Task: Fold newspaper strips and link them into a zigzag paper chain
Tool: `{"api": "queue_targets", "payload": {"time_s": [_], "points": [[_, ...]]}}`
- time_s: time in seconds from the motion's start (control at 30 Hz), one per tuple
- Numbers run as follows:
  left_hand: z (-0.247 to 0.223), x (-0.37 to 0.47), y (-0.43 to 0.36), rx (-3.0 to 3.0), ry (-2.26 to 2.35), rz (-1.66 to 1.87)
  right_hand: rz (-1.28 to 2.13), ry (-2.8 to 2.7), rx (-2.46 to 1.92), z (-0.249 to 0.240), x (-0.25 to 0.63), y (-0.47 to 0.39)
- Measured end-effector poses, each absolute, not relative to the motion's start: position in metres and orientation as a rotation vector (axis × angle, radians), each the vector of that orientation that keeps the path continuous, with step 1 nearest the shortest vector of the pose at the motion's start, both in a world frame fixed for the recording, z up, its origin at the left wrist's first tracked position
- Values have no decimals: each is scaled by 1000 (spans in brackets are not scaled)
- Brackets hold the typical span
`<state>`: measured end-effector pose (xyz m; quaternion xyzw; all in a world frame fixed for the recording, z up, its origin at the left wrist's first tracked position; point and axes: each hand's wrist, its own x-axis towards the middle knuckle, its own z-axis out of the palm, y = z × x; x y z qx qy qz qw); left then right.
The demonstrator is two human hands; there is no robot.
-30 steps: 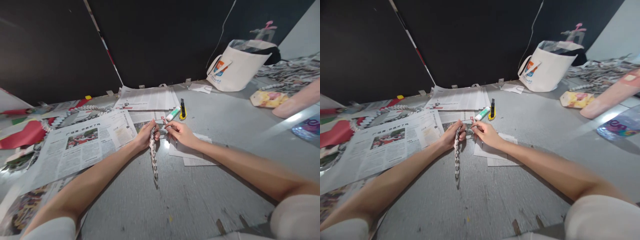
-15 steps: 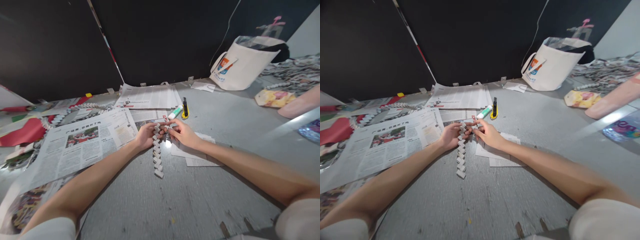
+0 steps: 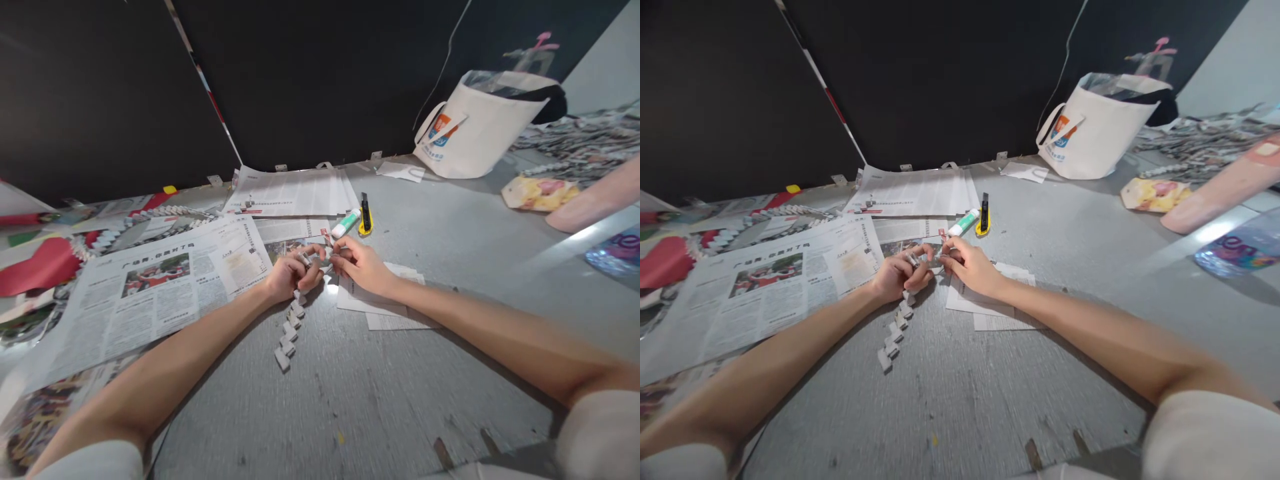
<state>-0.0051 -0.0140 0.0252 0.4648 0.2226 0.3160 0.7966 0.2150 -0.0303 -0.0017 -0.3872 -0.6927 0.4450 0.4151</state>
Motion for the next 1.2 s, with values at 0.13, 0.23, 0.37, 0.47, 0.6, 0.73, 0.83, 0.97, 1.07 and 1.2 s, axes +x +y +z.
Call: {"api": "queue_targets", "payload": {"time_s": [0.13,0.23,0.37,0.47,0.6,0.73,0.83,0.97,1.07,1.2], "points": [[26,-7,-13,974,433,654,1096,-1765,-988,-1,216,-31],[25,-7,-12,974,431,654,1076,-1804,-1013,0,216,-31],[24,-5,-13,973,417,652,971,-1855,-1073,3,217,-32],[24,-2,-14,945,441,703,913,-1848,-1092,5,217,-33],[24,0,-10,738,518,826,929,-1784,-1035,6,217,-33],[19,2,-3,647,595,874,999,-1724,-975,5,217,-33],[16,5,-3,727,647,894,1091,-1693,-898,3,218,-33],[12,6,-7,852,635,937,1064,-1744,-807,4,219,-36],[8,4,-6,895,628,930,844,-1861,-751,8,219,-38],[3,4,-3,911,651,960,733,-1912,-694,11,218,-39]]}}
